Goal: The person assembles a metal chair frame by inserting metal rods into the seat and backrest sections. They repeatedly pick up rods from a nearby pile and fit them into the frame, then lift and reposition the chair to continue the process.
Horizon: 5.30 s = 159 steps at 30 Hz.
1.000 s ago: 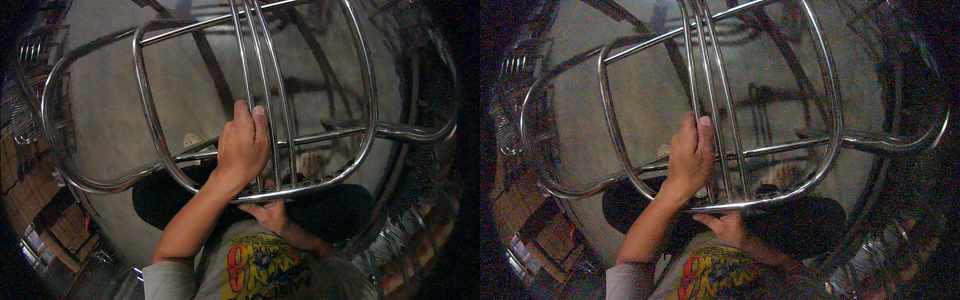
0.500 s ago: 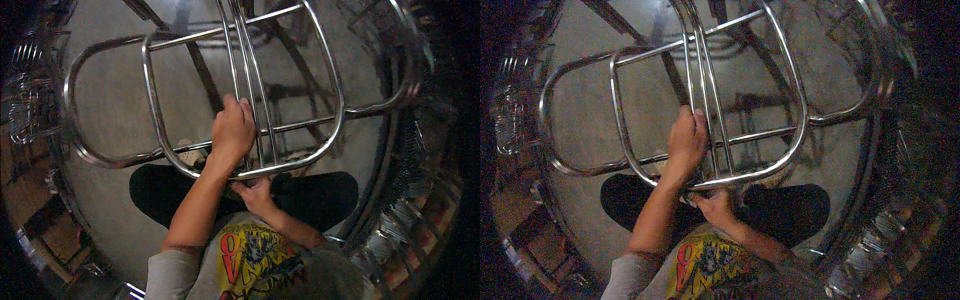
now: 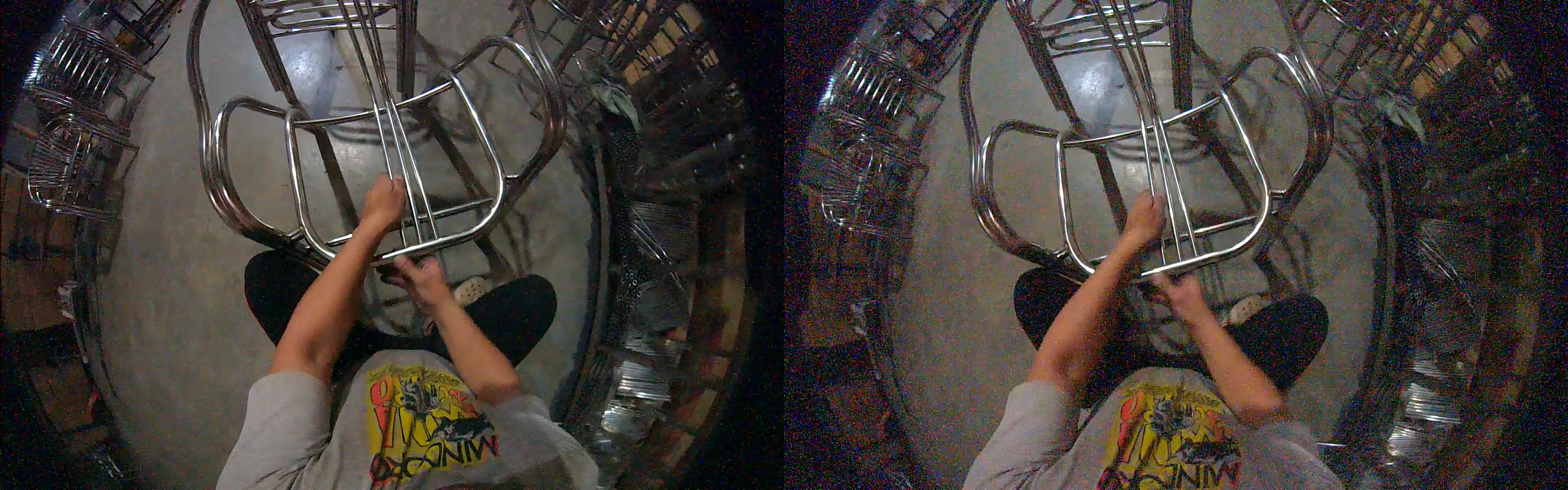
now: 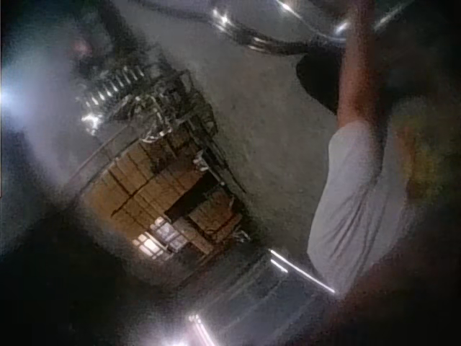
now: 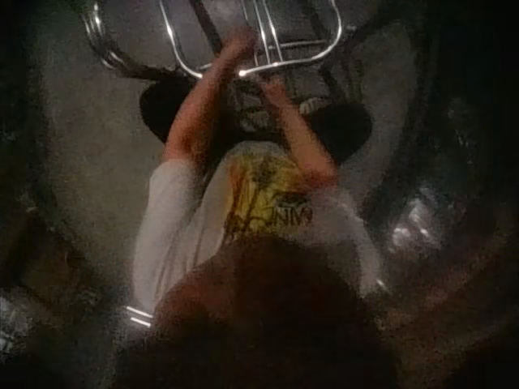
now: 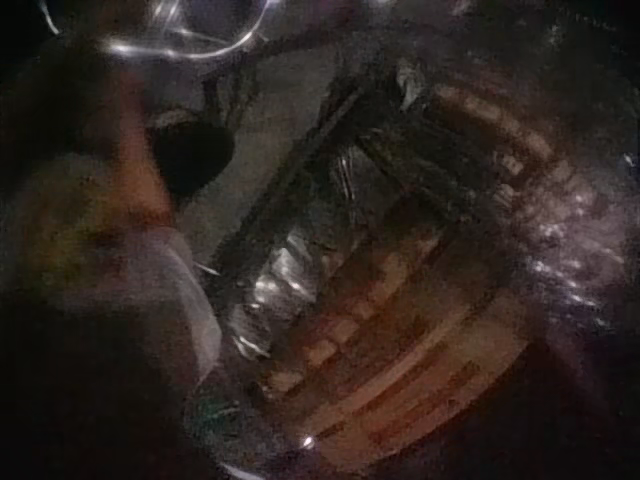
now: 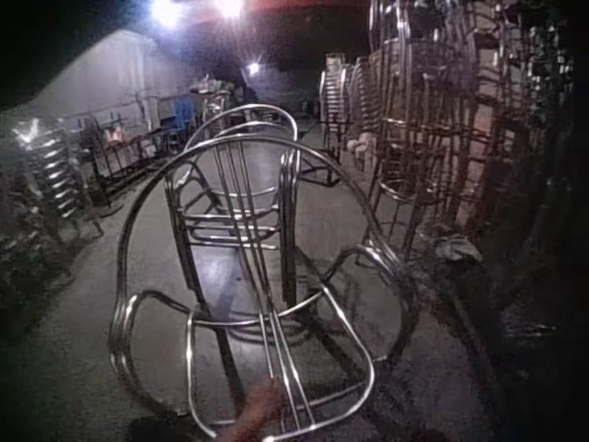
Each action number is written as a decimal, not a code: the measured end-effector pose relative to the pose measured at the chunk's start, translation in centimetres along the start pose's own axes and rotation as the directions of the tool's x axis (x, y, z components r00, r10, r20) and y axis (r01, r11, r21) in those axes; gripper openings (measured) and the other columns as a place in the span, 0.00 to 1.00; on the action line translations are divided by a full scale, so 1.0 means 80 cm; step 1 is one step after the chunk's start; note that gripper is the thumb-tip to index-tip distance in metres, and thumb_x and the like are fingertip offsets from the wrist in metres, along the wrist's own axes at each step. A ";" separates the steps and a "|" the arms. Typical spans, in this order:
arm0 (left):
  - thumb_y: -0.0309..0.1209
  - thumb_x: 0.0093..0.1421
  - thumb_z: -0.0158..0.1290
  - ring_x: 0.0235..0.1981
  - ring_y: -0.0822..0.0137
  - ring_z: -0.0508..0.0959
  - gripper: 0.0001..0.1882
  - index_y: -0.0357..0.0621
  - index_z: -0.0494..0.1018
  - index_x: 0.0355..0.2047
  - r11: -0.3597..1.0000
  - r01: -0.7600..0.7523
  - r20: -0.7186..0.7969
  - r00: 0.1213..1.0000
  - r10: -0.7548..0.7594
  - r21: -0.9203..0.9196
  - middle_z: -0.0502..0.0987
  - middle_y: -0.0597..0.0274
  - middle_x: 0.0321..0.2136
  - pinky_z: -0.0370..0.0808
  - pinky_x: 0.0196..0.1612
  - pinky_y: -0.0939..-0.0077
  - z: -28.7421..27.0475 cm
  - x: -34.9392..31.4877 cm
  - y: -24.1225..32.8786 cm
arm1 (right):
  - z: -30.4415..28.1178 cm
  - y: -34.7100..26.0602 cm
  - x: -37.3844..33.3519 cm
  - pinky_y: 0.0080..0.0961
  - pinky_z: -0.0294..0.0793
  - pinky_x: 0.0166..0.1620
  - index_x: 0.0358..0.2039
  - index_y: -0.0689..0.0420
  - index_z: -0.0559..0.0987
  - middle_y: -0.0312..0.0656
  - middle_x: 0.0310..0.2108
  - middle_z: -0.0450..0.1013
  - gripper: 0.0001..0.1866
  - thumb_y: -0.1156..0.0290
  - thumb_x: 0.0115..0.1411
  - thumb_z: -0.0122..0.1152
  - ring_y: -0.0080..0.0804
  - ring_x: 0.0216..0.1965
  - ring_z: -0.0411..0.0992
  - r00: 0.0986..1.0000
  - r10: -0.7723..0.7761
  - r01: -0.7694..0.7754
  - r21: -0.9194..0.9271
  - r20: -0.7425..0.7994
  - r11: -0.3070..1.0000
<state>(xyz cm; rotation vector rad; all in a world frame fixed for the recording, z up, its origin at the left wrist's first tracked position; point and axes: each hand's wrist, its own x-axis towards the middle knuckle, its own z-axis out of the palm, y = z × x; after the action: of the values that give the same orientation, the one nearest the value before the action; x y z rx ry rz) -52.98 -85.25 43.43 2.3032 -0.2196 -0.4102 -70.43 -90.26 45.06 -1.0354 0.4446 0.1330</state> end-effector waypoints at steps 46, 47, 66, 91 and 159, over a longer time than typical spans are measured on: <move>0.39 0.62 0.49 0.21 0.55 0.68 0.15 0.42 0.72 0.24 0.629 -0.538 -0.109 0.706 0.700 0.562 0.69 0.59 0.17 0.61 0.33 0.64 -0.055 -0.146 -0.025 | -0.650 -0.377 0.003 0.45 0.70 0.54 0.57 0.45 0.73 0.49 0.52 0.72 0.23 0.74 0.60 0.51 0.50 0.53 0.70 0.546 -0.543 -0.736 -0.675 -0.638 0.053; 0.39 0.62 0.49 0.21 0.54 0.69 0.15 0.42 0.72 0.24 0.627 -0.535 -0.100 0.711 0.696 0.566 0.69 0.58 0.17 0.61 0.33 0.64 -0.055 -0.147 -0.025 | -0.657 -0.376 0.002 0.45 0.70 0.54 0.57 0.45 0.73 0.49 0.52 0.71 0.23 0.73 0.60 0.52 0.50 0.53 0.70 0.584 -0.507 -0.720 -0.693 -0.634 0.038; 0.34 0.61 0.52 0.33 0.53 0.74 0.10 0.40 0.73 0.34 0.745 -0.501 -0.129 0.786 0.604 0.440 0.76 0.55 0.30 0.65 0.40 0.62 -0.070 -0.158 -0.024 | -0.334 -0.638 -0.307 0.32 0.67 0.38 0.46 0.60 0.73 0.39 0.33 0.69 0.21 0.54 0.67 0.48 0.29 0.34 0.66 -0.241 -0.941 0.340 -0.929 -0.238 0.148; 0.49 0.70 0.36 0.31 0.42 0.74 0.26 0.35 0.68 0.38 0.743 -0.539 -0.445 0.821 0.358 -0.396 0.73 0.45 0.26 0.68 0.37 0.53 -0.050 0.062 0.168 | -0.134 -0.254 -0.277 0.21 0.69 0.26 0.48 0.59 0.75 0.32 0.29 0.73 0.20 0.59 0.62 0.60 0.21 0.27 0.69 0.949 0.230 -0.310 -0.498 -0.215 0.810; 0.45 0.59 0.51 0.17 0.57 0.76 0.18 0.49 0.73 0.17 0.780 -0.369 -0.128 0.862 0.491 0.506 0.76 0.58 0.15 0.69 0.27 0.60 -0.075 -0.143 -0.016 | -0.004 -0.139 -0.007 0.18 0.51 0.13 0.34 0.52 0.65 0.28 0.16 0.56 0.11 0.61 0.66 0.53 0.17 0.10 0.52 0.981 0.180 -0.183 -0.036 -0.072 0.982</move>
<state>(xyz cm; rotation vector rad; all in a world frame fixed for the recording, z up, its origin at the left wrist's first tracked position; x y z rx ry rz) -61.44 -77.16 48.95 2.6346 -0.7802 0.2077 -67.56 -96.16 54.07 -1.0419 0.6007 0.2717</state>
